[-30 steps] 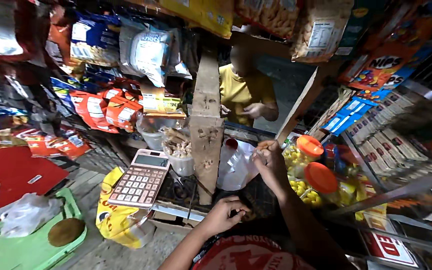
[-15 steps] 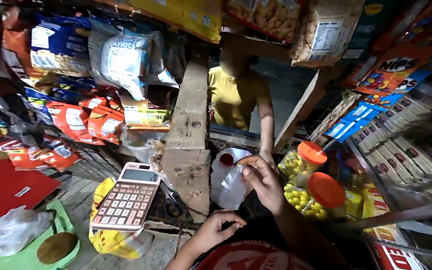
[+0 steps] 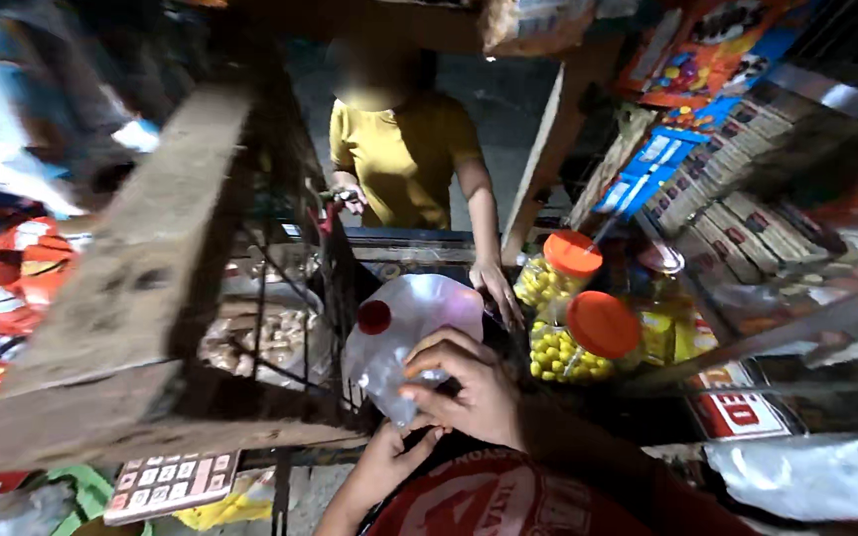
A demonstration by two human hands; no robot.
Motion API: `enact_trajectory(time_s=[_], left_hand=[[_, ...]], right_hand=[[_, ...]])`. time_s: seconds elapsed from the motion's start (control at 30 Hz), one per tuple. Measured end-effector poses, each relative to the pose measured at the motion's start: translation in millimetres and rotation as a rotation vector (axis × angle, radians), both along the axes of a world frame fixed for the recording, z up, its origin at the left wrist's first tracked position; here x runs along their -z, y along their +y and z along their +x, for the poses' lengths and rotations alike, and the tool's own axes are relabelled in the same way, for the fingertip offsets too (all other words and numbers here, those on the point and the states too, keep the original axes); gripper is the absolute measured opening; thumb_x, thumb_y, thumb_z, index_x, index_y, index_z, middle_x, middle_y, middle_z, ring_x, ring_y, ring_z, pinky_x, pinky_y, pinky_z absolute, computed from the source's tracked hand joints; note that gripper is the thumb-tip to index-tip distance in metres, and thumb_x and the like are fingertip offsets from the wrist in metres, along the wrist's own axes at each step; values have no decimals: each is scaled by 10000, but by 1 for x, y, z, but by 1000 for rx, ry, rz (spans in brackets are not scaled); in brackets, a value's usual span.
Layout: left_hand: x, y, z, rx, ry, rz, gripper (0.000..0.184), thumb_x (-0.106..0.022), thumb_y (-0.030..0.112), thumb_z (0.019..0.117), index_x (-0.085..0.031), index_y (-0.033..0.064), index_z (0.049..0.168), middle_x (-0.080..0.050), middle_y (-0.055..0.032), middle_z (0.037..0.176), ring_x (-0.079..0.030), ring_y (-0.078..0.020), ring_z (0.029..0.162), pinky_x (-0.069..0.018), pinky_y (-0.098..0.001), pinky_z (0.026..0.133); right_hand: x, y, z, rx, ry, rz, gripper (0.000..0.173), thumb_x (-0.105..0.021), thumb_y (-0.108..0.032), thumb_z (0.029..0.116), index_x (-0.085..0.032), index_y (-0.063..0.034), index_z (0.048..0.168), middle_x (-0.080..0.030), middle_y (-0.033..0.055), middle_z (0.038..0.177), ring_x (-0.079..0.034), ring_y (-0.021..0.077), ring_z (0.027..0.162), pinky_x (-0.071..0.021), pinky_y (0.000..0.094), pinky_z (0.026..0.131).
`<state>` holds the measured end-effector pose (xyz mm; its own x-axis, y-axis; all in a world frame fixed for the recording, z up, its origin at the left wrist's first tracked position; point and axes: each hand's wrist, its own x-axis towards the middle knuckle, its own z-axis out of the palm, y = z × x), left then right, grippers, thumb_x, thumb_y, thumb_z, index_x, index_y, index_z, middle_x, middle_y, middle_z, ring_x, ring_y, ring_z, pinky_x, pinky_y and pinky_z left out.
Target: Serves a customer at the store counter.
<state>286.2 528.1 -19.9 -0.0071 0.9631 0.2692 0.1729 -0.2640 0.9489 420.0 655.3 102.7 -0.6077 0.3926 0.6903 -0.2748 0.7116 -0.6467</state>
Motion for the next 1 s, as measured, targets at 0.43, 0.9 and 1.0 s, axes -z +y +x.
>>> enact_trajectory(time_s=[0.43, 0.9, 1.0], left_hand=[[7, 6, -6, 72, 8, 18, 174, -613, 180, 1020, -739, 102, 1111, -743, 17, 1086, -690, -57, 1028, -565, -257, 957], [16, 9, -8, 155, 87, 150, 183, -597, 183, 1021, -741, 92, 1088, -745, 7, 1048, -680, -32, 1012, -557, -215, 931], [12, 7, -7, 146, 116, 130, 188, -597, 187, 1018, -751, 92, 1071, -744, 0, 1030, -681, -30, 989, -561, -209, 912]], right_hand=[[118, 14, 58, 568, -161, -99, 333, -453, -19, 925, -590, 63, 1217, -518, 272, 1428, -537, 328, 1319, -489, 419, 1057], [103, 88, 6, 692, -892, -156, 527, -641, -72, 973, -516, -31, 1483, -416, 172, 1596, -329, 385, 1503, -257, 556, 1221], [97, 67, 12, 704, -1088, -239, 642, -652, -154, 979, -401, -80, 1565, -264, 128, 1681, -185, 340, 1567, -188, 533, 1253]])
